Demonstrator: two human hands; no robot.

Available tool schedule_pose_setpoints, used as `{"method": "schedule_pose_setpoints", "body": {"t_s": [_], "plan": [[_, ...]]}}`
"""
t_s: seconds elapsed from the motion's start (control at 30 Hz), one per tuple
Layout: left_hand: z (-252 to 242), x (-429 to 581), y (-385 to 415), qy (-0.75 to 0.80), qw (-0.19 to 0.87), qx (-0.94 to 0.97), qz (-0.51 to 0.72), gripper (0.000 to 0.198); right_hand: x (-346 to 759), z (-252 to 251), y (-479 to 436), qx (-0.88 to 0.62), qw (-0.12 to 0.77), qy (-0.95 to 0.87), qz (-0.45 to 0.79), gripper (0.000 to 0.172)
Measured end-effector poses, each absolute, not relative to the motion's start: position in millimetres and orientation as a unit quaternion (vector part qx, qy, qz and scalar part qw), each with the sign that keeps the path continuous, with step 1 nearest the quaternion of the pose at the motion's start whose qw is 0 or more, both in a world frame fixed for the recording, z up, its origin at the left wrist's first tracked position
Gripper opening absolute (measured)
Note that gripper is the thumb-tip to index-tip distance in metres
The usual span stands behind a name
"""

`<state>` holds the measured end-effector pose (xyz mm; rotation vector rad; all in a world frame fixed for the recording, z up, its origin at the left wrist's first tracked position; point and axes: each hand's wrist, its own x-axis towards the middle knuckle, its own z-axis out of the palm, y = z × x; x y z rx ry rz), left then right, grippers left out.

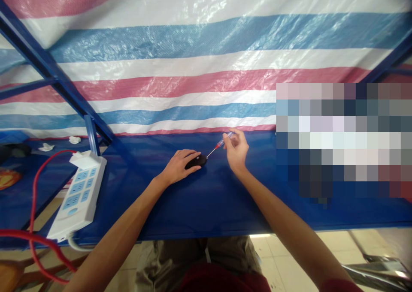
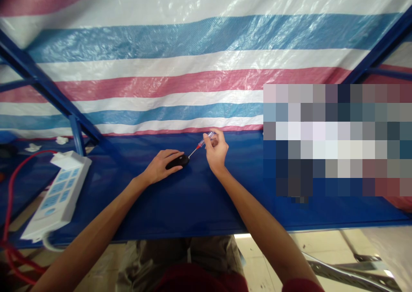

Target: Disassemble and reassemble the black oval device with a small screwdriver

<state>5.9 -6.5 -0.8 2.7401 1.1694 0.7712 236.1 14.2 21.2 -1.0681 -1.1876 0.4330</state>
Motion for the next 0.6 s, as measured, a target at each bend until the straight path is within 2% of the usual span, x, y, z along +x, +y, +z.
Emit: {"method": "schedule_pose_setpoints", "body": {"t_s": [0.33, 0.47, 0.6], "plan": [[0.9, 11.9, -6.9, 0.374, 0.056, 0.832, 0.405, 0.019, 211.2, 19.4, -5.0, -0.418, 0.698, -0.524, 0.255, 0.029], [5.6, 12.1, -7.3, 0.426, 0.135, 0.744, 0.497, 0.015, 210.5, 17.1, -2.7, -0.409, 0.716, -0.498, 0.269, 0.031], [8.1, 10.5, -4.0, 0.469, 0.273, 0.617, 0.569, 0.018, 210.4, 16.0, 0.0, -0.395, 0.730, -0.471, 0.298, 0.034]]}}
